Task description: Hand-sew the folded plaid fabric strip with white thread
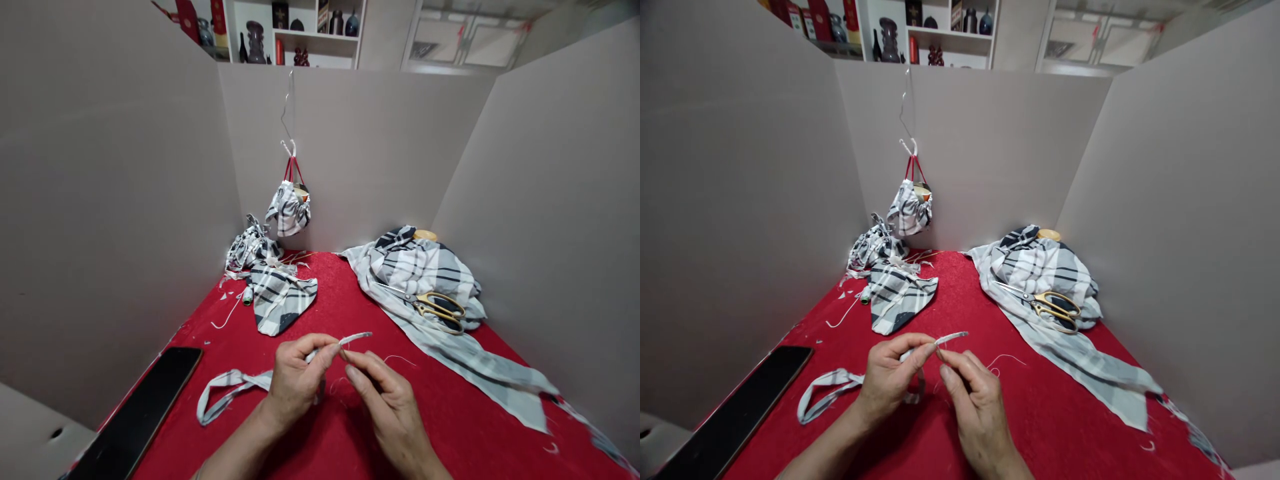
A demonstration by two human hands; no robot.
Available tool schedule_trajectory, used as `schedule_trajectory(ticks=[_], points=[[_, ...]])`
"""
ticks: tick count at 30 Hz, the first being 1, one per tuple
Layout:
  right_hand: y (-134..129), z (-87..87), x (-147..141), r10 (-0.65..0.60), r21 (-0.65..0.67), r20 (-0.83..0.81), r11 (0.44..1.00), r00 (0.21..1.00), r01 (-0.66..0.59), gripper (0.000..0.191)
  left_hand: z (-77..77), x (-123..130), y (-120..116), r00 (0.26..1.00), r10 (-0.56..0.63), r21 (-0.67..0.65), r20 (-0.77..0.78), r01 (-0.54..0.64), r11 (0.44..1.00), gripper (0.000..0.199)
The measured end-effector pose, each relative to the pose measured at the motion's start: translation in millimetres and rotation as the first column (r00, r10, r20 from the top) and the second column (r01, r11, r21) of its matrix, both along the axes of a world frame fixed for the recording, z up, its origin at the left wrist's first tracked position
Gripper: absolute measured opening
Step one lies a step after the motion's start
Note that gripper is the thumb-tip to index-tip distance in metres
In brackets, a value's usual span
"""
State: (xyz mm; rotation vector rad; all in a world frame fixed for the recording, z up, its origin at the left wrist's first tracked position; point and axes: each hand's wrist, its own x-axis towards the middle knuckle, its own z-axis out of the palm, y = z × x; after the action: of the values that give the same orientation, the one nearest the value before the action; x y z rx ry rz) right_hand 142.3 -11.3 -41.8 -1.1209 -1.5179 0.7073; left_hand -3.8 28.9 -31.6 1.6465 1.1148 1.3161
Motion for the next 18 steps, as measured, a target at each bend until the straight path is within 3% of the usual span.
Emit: schedule_trajectory(ticks=[7,11,14,18], points=[[-2,0.2,5,-0.049,0.115,0.2,0.993,0.979,0.027,0.026,-2.0,-3,2,0.996,-0.026,0.143,-0.085,0.038,0.989,0.017],[-6,-0.8,8,-0.131,0.222,0.344,0.974,0.93,0.055,0.042,-3.8,-4,3,0.978,-0.058,0.312,-0.198,0.119,0.943,0.015],[-6,0.2,13,-0.096,0.202,0.426,0.979,0.9,0.008,0.052,-3.4,-7,6,0.951,-0.109,0.396,-0.289,0.222,0.891,0.017],[-4,-1.5,18,-0.045,0.229,0.428,0.971,0.903,-0.061,0.041,-2.4,-10,9,0.926,-0.172,0.384,-0.336,0.302,0.873,0.017]])
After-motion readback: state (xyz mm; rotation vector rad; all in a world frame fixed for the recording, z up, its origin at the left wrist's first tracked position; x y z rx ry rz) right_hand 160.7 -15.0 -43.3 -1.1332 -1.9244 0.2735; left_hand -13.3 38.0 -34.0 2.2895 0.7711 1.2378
